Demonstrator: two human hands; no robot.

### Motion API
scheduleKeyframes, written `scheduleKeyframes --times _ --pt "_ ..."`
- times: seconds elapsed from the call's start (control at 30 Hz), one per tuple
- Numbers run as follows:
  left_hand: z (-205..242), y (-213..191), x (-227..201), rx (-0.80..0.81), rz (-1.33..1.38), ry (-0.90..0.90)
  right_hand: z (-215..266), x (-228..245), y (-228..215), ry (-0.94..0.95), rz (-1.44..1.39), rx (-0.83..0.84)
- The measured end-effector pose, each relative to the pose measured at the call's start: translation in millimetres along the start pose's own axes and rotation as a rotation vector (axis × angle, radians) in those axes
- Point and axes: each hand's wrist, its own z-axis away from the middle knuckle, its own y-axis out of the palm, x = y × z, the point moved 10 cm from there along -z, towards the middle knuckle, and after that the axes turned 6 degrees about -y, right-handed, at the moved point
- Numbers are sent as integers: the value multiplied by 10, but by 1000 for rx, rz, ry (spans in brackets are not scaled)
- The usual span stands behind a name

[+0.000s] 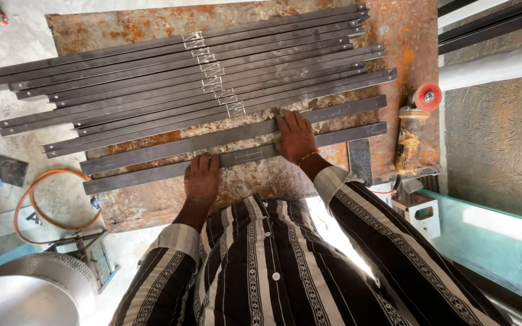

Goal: The person uses an angle grinder to cut notches into a stack of metal bars laid on a workbench. They periodically reposition the bars and continue grinding along marked lines.

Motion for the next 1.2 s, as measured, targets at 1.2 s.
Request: scheduleKeyframes --times 1.2 --pt "-510 220 -60 660 -32 -80 -474 -19 -384 -51 -57 -104"
